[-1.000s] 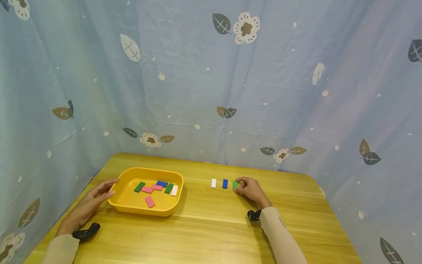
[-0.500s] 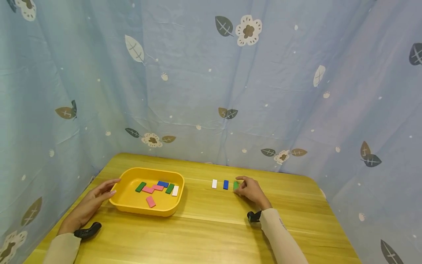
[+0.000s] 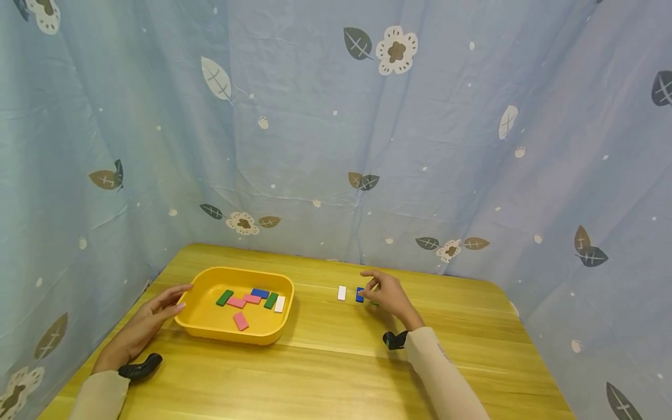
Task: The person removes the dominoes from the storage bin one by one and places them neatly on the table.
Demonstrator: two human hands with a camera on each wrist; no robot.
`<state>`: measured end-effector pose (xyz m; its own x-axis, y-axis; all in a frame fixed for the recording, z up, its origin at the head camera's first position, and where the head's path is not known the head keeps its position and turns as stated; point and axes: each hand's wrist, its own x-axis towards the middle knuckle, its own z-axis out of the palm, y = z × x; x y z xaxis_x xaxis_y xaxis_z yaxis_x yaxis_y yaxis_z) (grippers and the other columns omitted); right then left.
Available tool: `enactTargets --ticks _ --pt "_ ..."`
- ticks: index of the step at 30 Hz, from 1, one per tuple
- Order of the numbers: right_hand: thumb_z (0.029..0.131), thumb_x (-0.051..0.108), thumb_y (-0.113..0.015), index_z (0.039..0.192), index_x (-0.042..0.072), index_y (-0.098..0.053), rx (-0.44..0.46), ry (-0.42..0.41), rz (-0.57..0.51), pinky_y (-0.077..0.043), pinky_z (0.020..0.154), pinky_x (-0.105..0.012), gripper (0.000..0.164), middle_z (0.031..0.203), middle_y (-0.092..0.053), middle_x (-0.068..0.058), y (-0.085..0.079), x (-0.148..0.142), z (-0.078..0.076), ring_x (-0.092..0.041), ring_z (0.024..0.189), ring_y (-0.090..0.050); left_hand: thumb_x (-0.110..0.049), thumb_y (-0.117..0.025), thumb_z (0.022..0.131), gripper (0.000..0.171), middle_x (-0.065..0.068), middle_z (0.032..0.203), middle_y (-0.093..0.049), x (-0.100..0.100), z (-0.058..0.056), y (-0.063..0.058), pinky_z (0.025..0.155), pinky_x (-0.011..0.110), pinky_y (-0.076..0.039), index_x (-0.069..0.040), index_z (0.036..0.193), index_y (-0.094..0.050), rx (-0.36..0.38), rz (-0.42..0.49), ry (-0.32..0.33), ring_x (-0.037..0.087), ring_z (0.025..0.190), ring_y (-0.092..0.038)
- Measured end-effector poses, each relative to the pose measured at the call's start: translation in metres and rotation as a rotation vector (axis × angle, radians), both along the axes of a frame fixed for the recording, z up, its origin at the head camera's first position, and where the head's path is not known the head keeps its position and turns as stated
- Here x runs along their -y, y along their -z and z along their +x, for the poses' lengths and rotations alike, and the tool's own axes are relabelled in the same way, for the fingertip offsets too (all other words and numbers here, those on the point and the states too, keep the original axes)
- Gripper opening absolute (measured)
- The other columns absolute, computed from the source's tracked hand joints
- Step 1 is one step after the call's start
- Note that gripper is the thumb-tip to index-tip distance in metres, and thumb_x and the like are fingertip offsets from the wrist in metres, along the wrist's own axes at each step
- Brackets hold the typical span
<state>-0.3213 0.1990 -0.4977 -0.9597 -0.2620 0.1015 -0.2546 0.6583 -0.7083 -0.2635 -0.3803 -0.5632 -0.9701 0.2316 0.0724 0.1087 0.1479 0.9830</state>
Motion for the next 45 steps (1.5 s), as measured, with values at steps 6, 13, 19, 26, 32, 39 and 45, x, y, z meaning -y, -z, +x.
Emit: enactTargets --ticks 6,13,19,26,32,39,45 --pt "0.093 0.017 -0.079 0.138 0.016 -0.064 -0.004 -0.065 -0.044 -0.048 0.056 -0.032 0.046 0.094 -0.069 0.000 -0.008 0.022 0.002 -0.034 0.072 -0.059 -0.026 -0.056 0.109 0.054 0.000 0.155 -0.038 0.001 -0.001 0.002 0.097 0.012 -0.041 -0.013 0.158 -0.040 -0.002 0.003 -0.001 -0.001 0.129 -0.044" --pt "0.093 0.019 -0.080 0.138 0.018 -0.064 -0.022 -0.134 -0.043 -0.050 0.057 -0.029 0.048 0.095 -0.069 0.003 -0.010 0.044 0.000 -0.028 0.075 -0.064 -0.026 -0.056 0.109 0.053 0.000 0.156 -0.039 0.002 -0.002 0.001 0.097 0.012 -0.042 -0.013 0.158 -0.040 -0.008 0.005 0.002 -0.001 0.128 -0.044" --pt "0.093 0.018 -0.079 0.139 0.017 -0.063 -0.044 -0.192 -0.035 -0.054 0.063 -0.030 0.048 0.095 -0.068 0.004 -0.011 0.066 -0.001 -0.018 0.076 -0.065 -0.026 -0.056 0.108 0.053 0.000 0.157 -0.038 0.003 -0.001 0.000 0.097 0.012 -0.041 -0.014 0.158 -0.041 -0.002 0.009 0.004 0.000 0.130 -0.043" --pt "0.094 0.021 -0.079 0.138 0.019 -0.064 -0.069 -0.276 -0.049 -0.056 0.069 -0.033 0.047 0.097 -0.068 0.006 -0.015 0.095 0.002 -0.013 0.079 -0.065 -0.026 -0.056 0.108 0.054 0.003 0.157 -0.037 0.004 0.000 -0.001 0.097 0.012 -0.041 -0.013 0.158 -0.040 0.001 0.008 0.001 -0.002 0.129 -0.044" --pt "0.093 0.018 -0.079 0.137 0.020 -0.064 -0.070 -0.326 -0.061 -0.055 0.070 -0.032 0.046 0.096 -0.068 0.008 -0.016 0.121 0.004 -0.013 0.079 -0.064 -0.026 -0.057 0.108 0.054 0.004 0.157 -0.037 0.004 -0.002 -0.002 0.097 0.012 -0.042 -0.013 0.158 -0.040 -0.008 0.010 0.005 -0.002 0.129 -0.044" --pt "0.093 0.019 -0.079 0.137 0.009 -0.065 -0.083 -0.382 -0.064 -0.053 0.068 -0.028 0.046 0.095 -0.069 0.007 -0.016 0.148 0.004 -0.012 0.077 -0.063 -0.026 -0.057 0.108 0.054 0.004 0.157 -0.038 0.005 -0.003 -0.001 0.098 0.012 -0.042 -0.014 0.158 -0.040 -0.006 0.006 0.007 -0.002 0.129 -0.043" --pt "0.093 0.021 -0.079 0.136 0.016 -0.066 -0.079 -0.425 -0.068 -0.054 0.070 -0.027 0.045 0.096 -0.069 0.008 -0.017 0.169 0.004 -0.010 0.079 -0.063 -0.027 -0.058 0.108 0.055 0.004 0.159 -0.037 0.004 -0.004 -0.002 0.098 0.012 -0.041 -0.014 0.158 -0.041 -0.004 0.011 0.009 -0.002 0.130 -0.041"
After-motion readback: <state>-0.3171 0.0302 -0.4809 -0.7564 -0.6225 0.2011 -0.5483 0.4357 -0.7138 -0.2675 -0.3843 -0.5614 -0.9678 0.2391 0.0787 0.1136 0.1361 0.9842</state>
